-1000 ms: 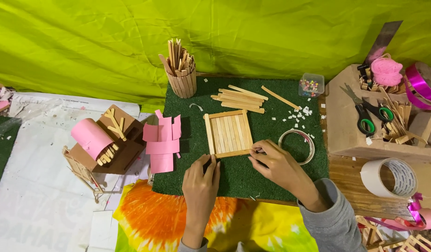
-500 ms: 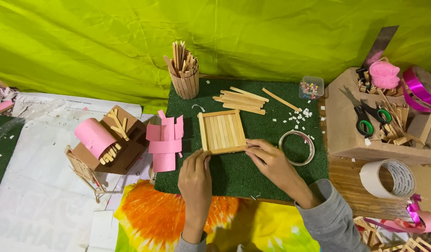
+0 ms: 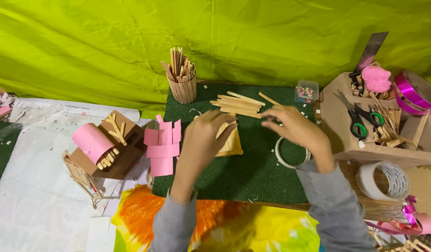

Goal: Assembling a small structure using popsicle sticks and double-sided tape, including cutting tape with scissors.

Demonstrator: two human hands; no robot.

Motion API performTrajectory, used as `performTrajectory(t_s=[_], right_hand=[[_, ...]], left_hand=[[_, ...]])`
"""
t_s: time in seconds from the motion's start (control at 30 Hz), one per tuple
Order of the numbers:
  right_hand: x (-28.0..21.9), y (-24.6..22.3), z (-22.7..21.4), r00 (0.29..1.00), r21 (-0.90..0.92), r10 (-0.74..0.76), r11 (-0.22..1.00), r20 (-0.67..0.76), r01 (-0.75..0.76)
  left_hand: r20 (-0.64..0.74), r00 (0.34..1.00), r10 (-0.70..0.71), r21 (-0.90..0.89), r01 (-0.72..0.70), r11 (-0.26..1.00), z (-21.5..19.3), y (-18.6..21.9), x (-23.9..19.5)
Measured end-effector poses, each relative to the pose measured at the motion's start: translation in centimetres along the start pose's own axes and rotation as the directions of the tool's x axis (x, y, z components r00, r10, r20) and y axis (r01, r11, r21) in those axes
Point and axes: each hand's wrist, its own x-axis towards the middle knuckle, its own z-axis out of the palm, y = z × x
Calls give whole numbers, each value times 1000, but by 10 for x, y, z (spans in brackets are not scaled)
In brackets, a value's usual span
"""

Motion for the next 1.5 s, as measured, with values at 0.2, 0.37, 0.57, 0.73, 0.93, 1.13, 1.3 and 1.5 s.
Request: performTrajectory(t_s=[0.2, 0.37, 0.57, 0.73, 0.93, 1.13, 1.3, 1.5], right_hand=[[56, 67, 52, 934, -161, -2, 985, -357, -59], [50, 68, 58, 920, -170, -24, 984, -392, -47], [52, 73, 65, 905, -117, -50, 993, -422, 0], [52, 81, 68, 882, -48, -17, 999, -470, -6], [38, 61, 44, 886, 296, 99, 954, -453, 45], [20, 48, 23, 966, 606, 165, 795, -200, -10], [7, 33, 1, 988, 569, 97, 822, -118, -13], [-11, 19, -10, 992, 536, 55, 844, -111, 13]], left_hand=[[148, 979, -138, -13, 142, 990, 87, -83, 46], [103, 986, -129, 14, 129, 992, 110, -102, 47], [110, 989, -97, -66, 105, 992, 85, -84, 42], [266, 964, -23, -142, 63, 988, 74, -81, 37], [445, 895, 29, -216, 75, 973, 75, -75, 33], [460, 888, -25, -100, 80, 992, 92, -96, 24], [223, 970, -98, -285, 161, 945, 74, -91, 33], [289, 950, -120, -692, 294, 659, 53, -63, 35]])
